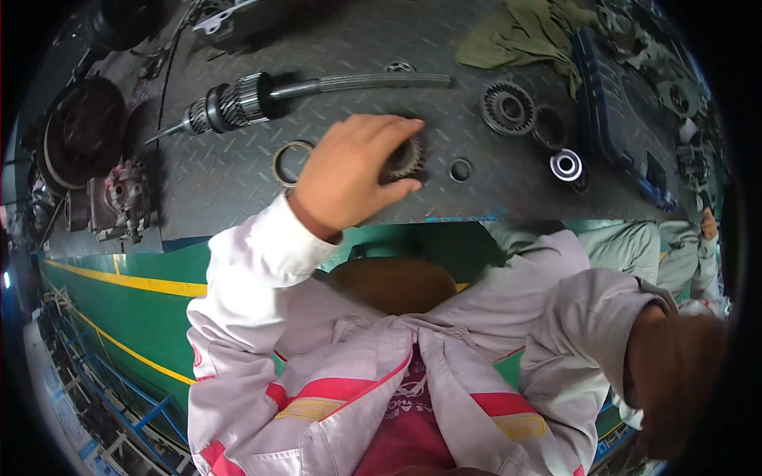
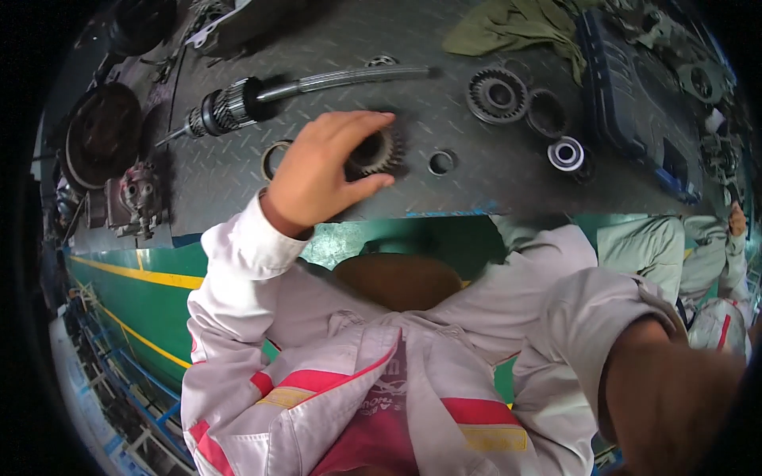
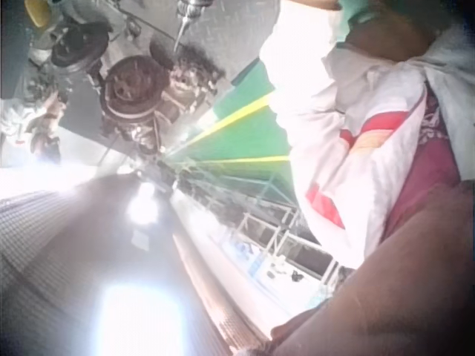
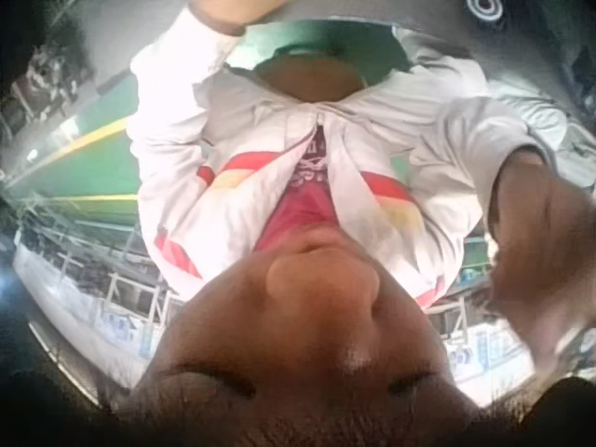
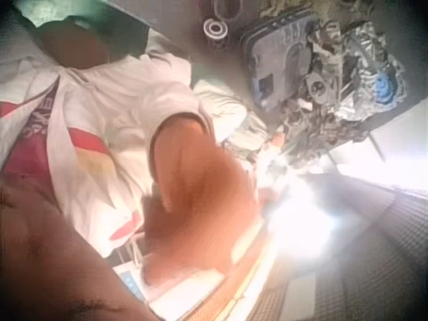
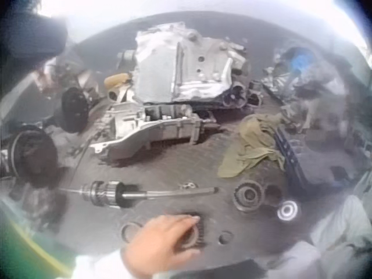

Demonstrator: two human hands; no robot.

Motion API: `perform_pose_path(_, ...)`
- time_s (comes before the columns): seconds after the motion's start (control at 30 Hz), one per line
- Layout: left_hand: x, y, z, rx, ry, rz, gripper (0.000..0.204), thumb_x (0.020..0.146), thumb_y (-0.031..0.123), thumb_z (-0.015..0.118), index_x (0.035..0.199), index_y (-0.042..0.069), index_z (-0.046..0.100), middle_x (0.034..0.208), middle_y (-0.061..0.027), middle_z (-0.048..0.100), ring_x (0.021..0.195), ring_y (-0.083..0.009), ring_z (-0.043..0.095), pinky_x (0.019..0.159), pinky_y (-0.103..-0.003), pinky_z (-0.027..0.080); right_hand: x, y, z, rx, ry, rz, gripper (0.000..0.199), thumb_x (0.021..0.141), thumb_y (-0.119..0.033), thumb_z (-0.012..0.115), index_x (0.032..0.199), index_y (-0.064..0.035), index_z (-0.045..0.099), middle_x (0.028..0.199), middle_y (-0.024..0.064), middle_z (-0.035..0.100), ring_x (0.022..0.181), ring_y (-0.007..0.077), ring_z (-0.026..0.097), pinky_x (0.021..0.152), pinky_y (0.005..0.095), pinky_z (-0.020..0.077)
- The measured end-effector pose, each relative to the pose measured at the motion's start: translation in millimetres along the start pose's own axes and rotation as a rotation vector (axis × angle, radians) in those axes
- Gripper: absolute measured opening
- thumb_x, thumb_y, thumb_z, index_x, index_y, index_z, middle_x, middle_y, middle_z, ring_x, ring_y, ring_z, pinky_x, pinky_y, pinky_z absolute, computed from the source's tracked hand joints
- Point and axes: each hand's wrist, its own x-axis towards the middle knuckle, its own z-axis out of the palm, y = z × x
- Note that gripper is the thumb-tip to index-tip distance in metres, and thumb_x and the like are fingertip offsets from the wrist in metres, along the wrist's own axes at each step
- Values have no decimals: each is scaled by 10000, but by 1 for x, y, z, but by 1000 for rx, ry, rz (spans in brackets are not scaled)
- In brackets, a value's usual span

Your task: The person assembles various gears and bearings onto a metal shaft by hand, placing them one by one in a specific sequence.

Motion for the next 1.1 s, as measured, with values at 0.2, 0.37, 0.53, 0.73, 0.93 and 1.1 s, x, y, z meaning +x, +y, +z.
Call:
perform_pose_path(0.2,-9,3,-6,-55,145,-50,636,718,88,838,1320,56,634,1224,-144,670,1114,-348,612,955,-415,507,-74,99,-38,-647,-5,604,316,989,-165,564,692,-64,532,617,24,504,559,154,418,716,399,418)
perform_pose_path(0.37,-31,-2,-37,1,120,-146,624,745,102,840,1331,47,631,1213,-143,689,1101,-322,658,940,-379,519,-95,129,-44,-1058,-374,1053,416,805,-109,797,1189,-52,649,1001,142,614,889,328,606,762,388,503)
perform_pose_path(0.53,-58,-23,-65,-15,150,-267,593,799,134,833,1345,31,626,1192,-115,688,1059,-206,662,897,-311,522,-112,139,-44,-1251,-433,1011,413,797,-91,793,1182,-60,646,1005,137,614,900,351,609,782,401,508)
perform_pose_path(0.73,-76,-37,-67,-147,217,-418,533,745,102,918,1147,15,578,1209,-105,620,1122,-209,637,987,-342,506,-112,142,-51,-1233,-380,1044,371,782,-28,773,1127,-35,636,942,121,620,814,296,611,723,368,508)
perform_pose_path(0.93,-71,-34,-61,-72,184,-296,474,743,133,924,885,57,479,1178,-146,592,1135,-265,644,957,-381,538,-108,144,-46,-1240,-400,1017,354,789,-37,760,1118,-32,630,955,136,615,854,327,615,750,387,507)
perform_pose_path(1.1,-57,-16,-45,-97,155,-182,494,694,172,952,761,60,475,1164,-189,615,1075,-284,674,901,-368,561,-108,146,-44,-1313,-501,948,374,787,-53,750,1140,-34,628,986,142,612,891,348,612,770,408,504)
